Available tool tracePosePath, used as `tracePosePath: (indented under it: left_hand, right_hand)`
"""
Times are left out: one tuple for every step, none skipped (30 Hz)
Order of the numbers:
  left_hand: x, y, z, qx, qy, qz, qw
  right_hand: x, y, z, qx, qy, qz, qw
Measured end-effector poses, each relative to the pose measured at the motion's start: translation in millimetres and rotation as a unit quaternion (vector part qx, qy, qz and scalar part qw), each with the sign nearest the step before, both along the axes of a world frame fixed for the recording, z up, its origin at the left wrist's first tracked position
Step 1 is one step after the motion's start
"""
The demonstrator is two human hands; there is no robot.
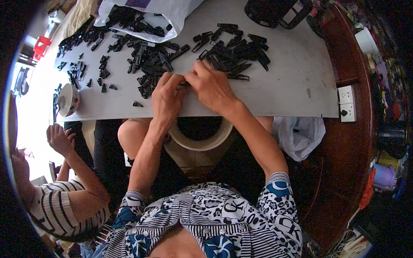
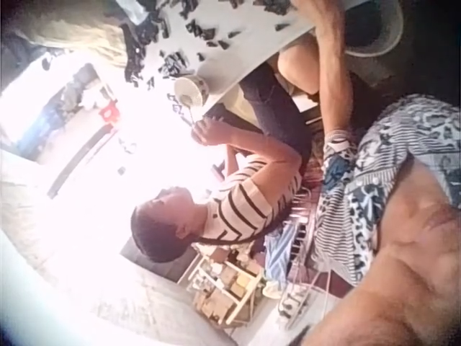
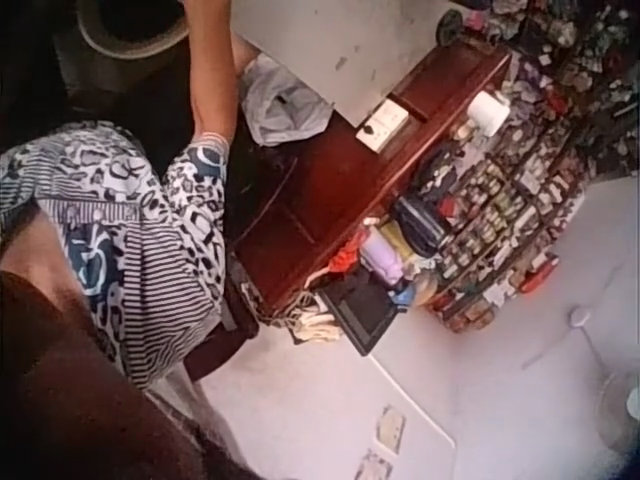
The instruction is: Assembling small black plastic components by hand at a workbench.
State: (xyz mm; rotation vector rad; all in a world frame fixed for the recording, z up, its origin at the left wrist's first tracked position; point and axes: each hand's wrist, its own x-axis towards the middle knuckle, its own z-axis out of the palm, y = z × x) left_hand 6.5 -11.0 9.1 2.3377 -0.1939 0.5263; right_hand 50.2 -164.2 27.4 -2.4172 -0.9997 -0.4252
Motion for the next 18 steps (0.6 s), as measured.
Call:
tracePosePath:
  left_hand:
    - [-0.3,-0.2,1.5,-0.04,-0.008,-0.005,0.999]
    - [-0.7,0.7,0.4,-0.04,-0.006,-0.005,0.999]
    - [0.1,2.6,-0.6,-0.059,-0.019,0.011,0.998]
    - [1.0,3.5,-1.2,-0.078,-0.031,0.027,0.996]
    - [0.9,2.0,-1.1,-0.096,-0.023,0.031,0.995]
    - [0.7,3.5,-2.6,-0.093,-0.022,0.036,0.995]
    - [0.7,3.7,-4.3,-0.088,-0.03,0.028,0.995]
    - [0.6,3.2,-4.9,-0.083,-0.037,0.019,0.996]
    - [1.7,-0.9,-3.7,-0.07,-0.046,-0.001,0.996]
    - [2.6,-5.1,-3.1,-0.071,-0.047,-0.001,0.996]
    - [3.4,-9.5,-2.9,-0.076,-0.037,-0.001,0.996]
    - [4.5,-13.9,-2.5,-0.08,-0.027,-0.004,0.996]
    - [5.3,-18.0,-1.9,-0.081,-0.027,-0.007,0.996]
    - [6.0,-22.2,-1.2,-0.056,-0.003,-0.004,0.998]
    - [6.5,-26.4,-1.1,-0.03,0.021,0.001,0.999]
    - [8.3,-30.9,-1.5,-0.03,0.021,-0.002,0.999]
    - [11.4,-35.5,-2.6,-0.009,0.012,-0.005,1.0]
    - [14.5,-39.2,-3.6,0.012,0.004,-0.009,1.0]
  right_hand:
    - [1.0,4.8,-1.1,-0.023,-0.014,0.017,0.999]
    - [2.2,7.4,-2.4,-0.06,-0.024,0.013,0.998]
    - [3.5,6.4,-3.8,-0.061,-0.024,0.013,0.998]
    - [4.7,3.8,-5.6,-0.07,-0.021,0.02,0.997]
    - [5.9,0.3,-6.3,-0.08,-0.018,0.026,0.996]
    - [4.6,-0.7,-3.2,-0.078,-0.018,0.031,0.996]
    - [-0.1,-5.0,4.9,0.001,-0.021,-0.004,1.0]
    - [-4.0,-11.5,9.8,0.079,-0.024,-0.038,0.996]
    - [-6.0,-24.6,8.1,0.142,0.067,-0.073,0.985]
    - [-10.5,-34.6,7.9,0.207,0.141,-0.087,0.964]
    - [-15.6,-43.7,7.0,0.27,0.214,-0.1,0.934]
    - [-19.6,-48.5,0.8,0.336,0.261,-0.113,0.898]
    - [-24.6,-56.6,-1.1,0.336,0.259,-0.115,0.898]
    - [-30.9,-63.7,-1.5,0.476,0.379,-0.067,0.791]
    - [-35.7,-68.6,0.9,0.593,0.481,-0.013,0.645]
    - [-38.9,-74.5,-3.4,0.609,0.511,-0.005,0.607]
    - [-40.7,-77.5,-6.9,0.61,0.509,-0.006,0.607]
    - [-42.2,-78.0,-8.9,0.628,0.539,0.008,0.562]
